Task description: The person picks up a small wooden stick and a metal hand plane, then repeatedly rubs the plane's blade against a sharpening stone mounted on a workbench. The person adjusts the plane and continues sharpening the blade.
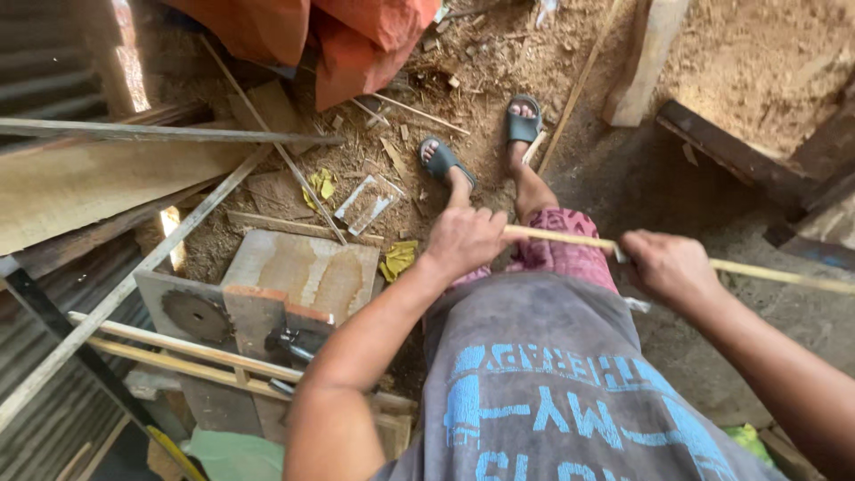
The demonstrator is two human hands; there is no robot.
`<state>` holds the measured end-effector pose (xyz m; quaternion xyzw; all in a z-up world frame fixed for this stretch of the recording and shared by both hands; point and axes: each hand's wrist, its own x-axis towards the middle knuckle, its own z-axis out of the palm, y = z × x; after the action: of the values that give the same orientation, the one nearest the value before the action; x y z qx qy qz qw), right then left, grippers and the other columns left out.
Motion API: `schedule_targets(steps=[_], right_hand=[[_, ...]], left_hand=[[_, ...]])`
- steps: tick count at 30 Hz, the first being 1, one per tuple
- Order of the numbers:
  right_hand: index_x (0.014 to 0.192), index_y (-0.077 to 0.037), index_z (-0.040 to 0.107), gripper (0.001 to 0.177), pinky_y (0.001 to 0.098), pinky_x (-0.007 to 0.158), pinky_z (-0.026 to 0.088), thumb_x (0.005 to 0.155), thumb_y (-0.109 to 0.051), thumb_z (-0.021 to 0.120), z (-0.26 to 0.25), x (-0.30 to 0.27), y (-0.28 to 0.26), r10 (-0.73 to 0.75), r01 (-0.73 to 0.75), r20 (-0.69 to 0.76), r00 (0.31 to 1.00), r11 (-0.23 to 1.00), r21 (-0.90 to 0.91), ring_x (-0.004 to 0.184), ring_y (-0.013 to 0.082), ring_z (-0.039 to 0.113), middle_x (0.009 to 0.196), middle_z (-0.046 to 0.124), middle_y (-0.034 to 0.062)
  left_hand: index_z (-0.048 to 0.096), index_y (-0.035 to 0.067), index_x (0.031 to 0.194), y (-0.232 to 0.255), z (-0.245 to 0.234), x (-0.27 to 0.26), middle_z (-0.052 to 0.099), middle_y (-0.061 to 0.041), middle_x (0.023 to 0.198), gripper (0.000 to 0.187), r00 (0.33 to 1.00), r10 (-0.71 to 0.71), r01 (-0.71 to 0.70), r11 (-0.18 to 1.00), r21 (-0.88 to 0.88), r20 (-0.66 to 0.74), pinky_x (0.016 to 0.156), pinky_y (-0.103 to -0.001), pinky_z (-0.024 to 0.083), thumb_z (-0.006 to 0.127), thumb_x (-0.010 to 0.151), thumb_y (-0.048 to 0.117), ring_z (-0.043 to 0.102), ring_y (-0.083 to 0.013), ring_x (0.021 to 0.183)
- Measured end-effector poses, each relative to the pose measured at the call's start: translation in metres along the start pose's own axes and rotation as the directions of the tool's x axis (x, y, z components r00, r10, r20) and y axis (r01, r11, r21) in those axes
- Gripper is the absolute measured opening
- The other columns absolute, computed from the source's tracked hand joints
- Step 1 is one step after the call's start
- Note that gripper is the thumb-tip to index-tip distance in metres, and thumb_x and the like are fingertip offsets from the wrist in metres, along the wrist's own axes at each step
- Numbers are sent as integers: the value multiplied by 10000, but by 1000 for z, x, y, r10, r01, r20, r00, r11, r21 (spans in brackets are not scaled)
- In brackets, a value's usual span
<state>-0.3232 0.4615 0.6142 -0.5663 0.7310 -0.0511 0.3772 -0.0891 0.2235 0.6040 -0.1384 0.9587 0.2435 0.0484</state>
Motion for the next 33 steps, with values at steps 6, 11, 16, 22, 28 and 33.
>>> schedule_targets(steps=[6,11,16,22,28,33], right_hand=[[838,-111,592,283,470,604,547,932,-371,650,7,-6,20,86,-89,-35,996,992,-93,730,322,698,784,675,98],[865,-153,642,174,492,600,546,922,-310,593,34,-12,26,124,-124,4,992,992,16,703,335,699,783,705,88],[823,-143,669,425,502,610,550,913,-552,599,16,-39,10,-17,-28,256,967,985,173,662,383,676,687,688,141],[798,-119,696,467,533,581,530,902,-558,577,-32,-46,13,3,-84,246,969,943,322,616,417,648,631,663,173],[799,-40,702,519,474,589,510,956,-521,586,-22,-50,15,136,-392,447,884,736,552,546,381,595,614,603,234],[890,-31,702,450,443,594,514,976,-454,574,-2,-48,22,428,-523,319,846,545,655,569,277,618,655,664,188]], left_hand=[[636,104,793,19,27,10,653,-99,650,374,995,-96,96,995,-37,-14,742,-487,549,637,974,431,675,-291,608],[653,120,790,32,24,0,644,-95,672,410,986,-163,165,985,-46,37,720,-453,566,604,964,488,706,-407,832],[687,98,809,44,-11,-18,682,-106,727,473,921,-119,204,959,-199,372,562,-493,519,627,950,545,685,-333,673],[650,102,854,63,-52,16,638,-72,784,435,994,69,-62,995,-77,85,634,-398,504,722,808,528,672,-266,741],[682,133,937,48,-78,71,649,-53,855,362,939,205,-179,977,-116,276,736,-397,527,816,853,460,665,-243,822],[619,59,1244,7,-55,124,636,-186,1201,628,992,64,-84,979,-188,-108,977,-482,514,779,734,389,638,-389,1095]])
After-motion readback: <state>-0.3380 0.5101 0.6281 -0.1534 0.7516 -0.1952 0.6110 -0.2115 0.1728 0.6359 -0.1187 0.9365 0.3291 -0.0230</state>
